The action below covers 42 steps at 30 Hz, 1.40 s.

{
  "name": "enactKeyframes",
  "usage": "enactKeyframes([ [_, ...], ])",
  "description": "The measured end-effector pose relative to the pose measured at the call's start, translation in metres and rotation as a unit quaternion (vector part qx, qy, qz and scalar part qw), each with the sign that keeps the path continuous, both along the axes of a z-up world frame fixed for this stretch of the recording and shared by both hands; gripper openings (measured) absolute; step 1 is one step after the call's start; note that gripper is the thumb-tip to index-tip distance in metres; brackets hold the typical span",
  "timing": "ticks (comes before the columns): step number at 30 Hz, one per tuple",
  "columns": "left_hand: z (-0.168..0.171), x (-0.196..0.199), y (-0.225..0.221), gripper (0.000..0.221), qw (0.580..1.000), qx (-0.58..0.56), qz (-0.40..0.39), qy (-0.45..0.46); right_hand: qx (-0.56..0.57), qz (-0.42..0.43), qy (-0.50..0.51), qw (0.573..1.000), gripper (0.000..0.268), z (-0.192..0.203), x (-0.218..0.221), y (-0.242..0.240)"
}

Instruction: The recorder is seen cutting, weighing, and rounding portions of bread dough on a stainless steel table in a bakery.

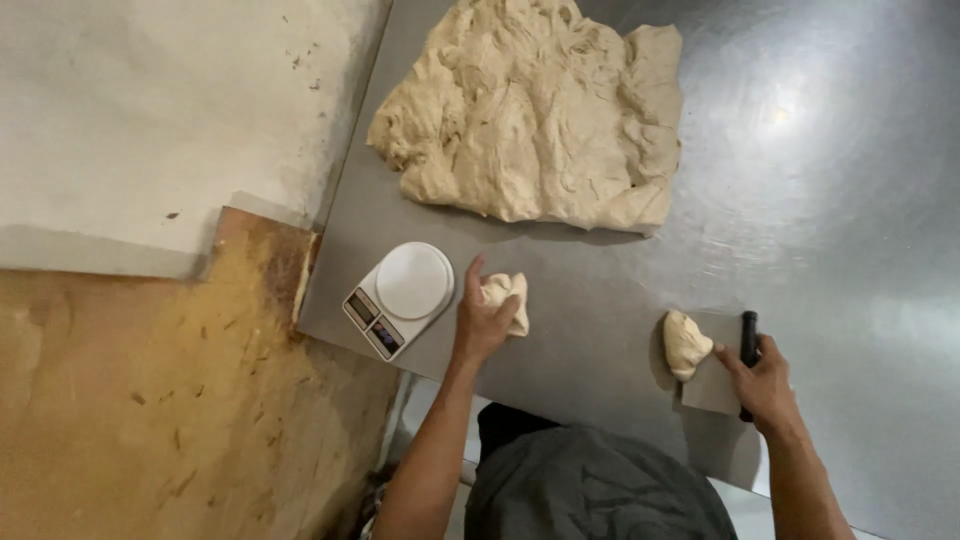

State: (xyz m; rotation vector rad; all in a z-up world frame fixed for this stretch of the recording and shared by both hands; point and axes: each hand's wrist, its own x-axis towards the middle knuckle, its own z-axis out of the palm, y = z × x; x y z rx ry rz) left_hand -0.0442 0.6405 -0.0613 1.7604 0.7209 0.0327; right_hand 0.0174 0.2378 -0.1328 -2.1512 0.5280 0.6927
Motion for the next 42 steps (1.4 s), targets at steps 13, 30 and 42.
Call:
enactKeyframes([
  [13,-0.024,-0.034,0.137,0.074,0.849,0.438,-0.288,0.064,-0.163,-0.198,-0.058,0.965,0.057,-0.017,-0.034,-0.073],
  [30,-0.031,-0.093,0.135,0.037,0.923,0.175,-0.287,-0.190,0.263,-0.182,-0.043,0.946,0.053,0.004,-0.056,0.111],
  [42,0.015,-0.072,0.138,0.037,0.956,0.069,0.058,-0.279,0.393,0.043,0.055,0.917,0.042,0.066,-0.050,0.265],
])
